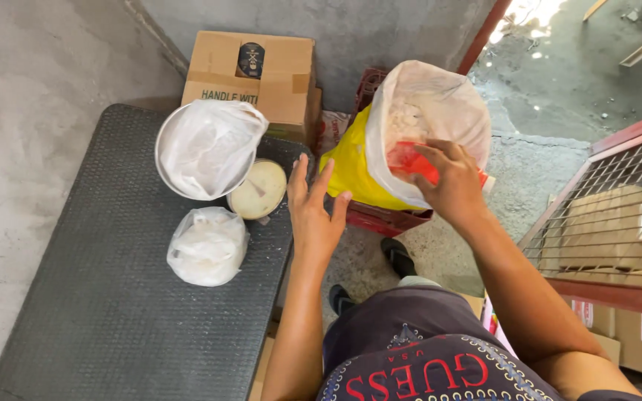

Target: Weigh portions of white powder into small plastic bags and place them into a shipping box.

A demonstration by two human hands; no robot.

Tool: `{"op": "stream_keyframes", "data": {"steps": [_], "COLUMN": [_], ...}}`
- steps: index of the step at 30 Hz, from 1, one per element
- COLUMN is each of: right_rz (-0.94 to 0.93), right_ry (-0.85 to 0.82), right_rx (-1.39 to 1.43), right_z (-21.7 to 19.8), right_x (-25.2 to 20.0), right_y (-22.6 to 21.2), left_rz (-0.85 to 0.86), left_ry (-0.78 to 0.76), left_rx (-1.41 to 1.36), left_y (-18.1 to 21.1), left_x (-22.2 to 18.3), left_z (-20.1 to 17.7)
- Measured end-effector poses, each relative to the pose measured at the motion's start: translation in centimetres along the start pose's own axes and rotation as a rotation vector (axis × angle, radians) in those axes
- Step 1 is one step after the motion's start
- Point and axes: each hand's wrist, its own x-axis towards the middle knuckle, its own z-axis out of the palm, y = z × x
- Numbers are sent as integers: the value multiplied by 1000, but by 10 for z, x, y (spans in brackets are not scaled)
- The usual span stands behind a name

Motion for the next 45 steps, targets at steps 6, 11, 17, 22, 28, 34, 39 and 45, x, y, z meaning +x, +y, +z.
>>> {"op": "stream_keyframes", "data": {"steps": [6, 11, 17, 22, 28, 34, 39, 45], "right_rz": [98, 195, 108, -34, -66, -3, 31, -22], "right_ry": [-270, -472, -497, -498, -524, -425, -405, -469], "right_rx": [-162, -108, -22, -230, -175, -15, 12, -98], "right_z": [-3, 14, -8, -13, 23, 36, 38, 56], "right_x": [8, 17, 61, 79, 59, 47, 50, 59], "right_y": [91, 136, 149, 152, 162, 165, 140, 131], "left_rz": [-13, -139, -330, -367, -381, -374, -373, -383], "left_ry": [13, -9, -40, -42, -10, 8, 0, 15], "left_rx": [107, 290, 455, 556, 532, 523, 522, 508], "left_y": [3, 3, -1, -8, -9, -6, -7, -7], "left_x": [25, 30, 33, 34, 31, 33, 33, 32], "left_z": [71, 129, 159, 166, 166, 167, 168, 169]}}
